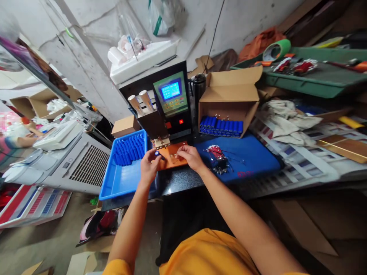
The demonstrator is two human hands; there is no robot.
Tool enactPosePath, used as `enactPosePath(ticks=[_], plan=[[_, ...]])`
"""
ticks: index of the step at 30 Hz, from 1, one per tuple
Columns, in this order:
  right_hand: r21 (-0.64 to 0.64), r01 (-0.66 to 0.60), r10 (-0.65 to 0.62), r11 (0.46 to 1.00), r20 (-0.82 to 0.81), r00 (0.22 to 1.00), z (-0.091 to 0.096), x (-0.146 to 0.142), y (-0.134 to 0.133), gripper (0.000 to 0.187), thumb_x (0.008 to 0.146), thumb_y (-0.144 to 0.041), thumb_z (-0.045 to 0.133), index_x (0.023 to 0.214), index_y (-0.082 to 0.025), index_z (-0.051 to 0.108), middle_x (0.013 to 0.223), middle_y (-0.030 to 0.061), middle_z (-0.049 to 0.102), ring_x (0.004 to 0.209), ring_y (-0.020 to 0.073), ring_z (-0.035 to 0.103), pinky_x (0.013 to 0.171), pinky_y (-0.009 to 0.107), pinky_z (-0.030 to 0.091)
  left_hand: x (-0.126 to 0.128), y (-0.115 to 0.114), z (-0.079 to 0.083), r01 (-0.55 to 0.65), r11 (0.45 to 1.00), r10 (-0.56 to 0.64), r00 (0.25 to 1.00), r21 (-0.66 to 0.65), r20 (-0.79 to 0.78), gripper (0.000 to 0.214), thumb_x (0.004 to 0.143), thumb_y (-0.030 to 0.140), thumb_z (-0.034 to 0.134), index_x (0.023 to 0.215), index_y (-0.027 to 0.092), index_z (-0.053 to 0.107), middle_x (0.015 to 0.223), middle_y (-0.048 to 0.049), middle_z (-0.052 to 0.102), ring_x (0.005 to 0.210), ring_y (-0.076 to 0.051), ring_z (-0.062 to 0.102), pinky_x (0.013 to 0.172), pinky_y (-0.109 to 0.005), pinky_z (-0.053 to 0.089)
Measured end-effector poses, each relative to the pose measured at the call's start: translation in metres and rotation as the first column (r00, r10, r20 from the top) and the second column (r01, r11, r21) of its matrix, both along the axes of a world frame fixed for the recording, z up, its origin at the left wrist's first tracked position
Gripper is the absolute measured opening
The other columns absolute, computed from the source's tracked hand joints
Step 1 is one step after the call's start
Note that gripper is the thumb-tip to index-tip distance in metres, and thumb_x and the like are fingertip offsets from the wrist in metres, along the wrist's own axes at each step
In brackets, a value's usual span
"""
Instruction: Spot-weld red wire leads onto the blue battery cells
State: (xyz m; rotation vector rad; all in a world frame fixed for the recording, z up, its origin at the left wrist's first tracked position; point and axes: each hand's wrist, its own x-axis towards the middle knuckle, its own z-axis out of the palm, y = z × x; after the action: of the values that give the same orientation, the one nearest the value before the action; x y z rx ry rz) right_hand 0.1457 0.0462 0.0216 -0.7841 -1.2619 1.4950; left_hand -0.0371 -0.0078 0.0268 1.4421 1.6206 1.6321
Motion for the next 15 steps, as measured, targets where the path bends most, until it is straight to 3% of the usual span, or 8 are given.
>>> enactPosePath(ticks=[5, 9, 15], plan=[[-0.002, 0.020, -0.020, 1.000, -0.016, 1.000, -0.003, -0.001, 0.001, 0.014, 0.070, -0.030, 0.063, 0.063, -0.018, 0.061, 0.062, 0.0005, 0.065, 0.060, 0.0138, 0.058, 0.065, 0.027, 0.045, 0.023, 0.010, -0.013, 0.071, 0.993, -0.066, 0.996, -0.090, 0.053, 0.037, 0.072, 0.037, 0.071, 0.102, 0.015, 0.068, 0.081, -0.0031, 0.070, 0.071, -0.014, 0.065, 0.071, -0.027, 0.053], [-0.009, 0.040, -0.041, 0.999, -0.037, 0.998, -0.007, -0.006, 0.003, 0.012, 0.071, -0.029, 0.062, 0.064, -0.018, 0.061, 0.063, 0.0003, 0.065, 0.062, 0.0145, 0.060, 0.067, 0.027, 0.047, 0.021, 0.009, -0.012, 0.118, 0.985, -0.107, 0.990, -0.124, 0.088, 0.032, 0.071, 0.039, 0.073, 0.094, 0.016, 0.071, 0.086, -0.0045, 0.073, 0.080, -0.017, 0.069, 0.078, -0.029, 0.054], [0.023, 0.068, -0.068, 0.997, -0.031, 0.997, -0.010, -0.006, 0.003, 0.012, 0.073, -0.028, 0.061, 0.065, -0.018, 0.061, 0.065, 0.0009, 0.066, 0.064, 0.0150, 0.061, 0.069, 0.028, 0.048, 0.035, 0.015, -0.014, 0.096, 0.990, -0.086, 0.991, -0.100, 0.101, 0.033, 0.071, 0.040, 0.074, 0.093, 0.015, 0.072, 0.084, -0.0054, 0.074, 0.077, -0.017, 0.069, 0.074, -0.028, 0.055]])
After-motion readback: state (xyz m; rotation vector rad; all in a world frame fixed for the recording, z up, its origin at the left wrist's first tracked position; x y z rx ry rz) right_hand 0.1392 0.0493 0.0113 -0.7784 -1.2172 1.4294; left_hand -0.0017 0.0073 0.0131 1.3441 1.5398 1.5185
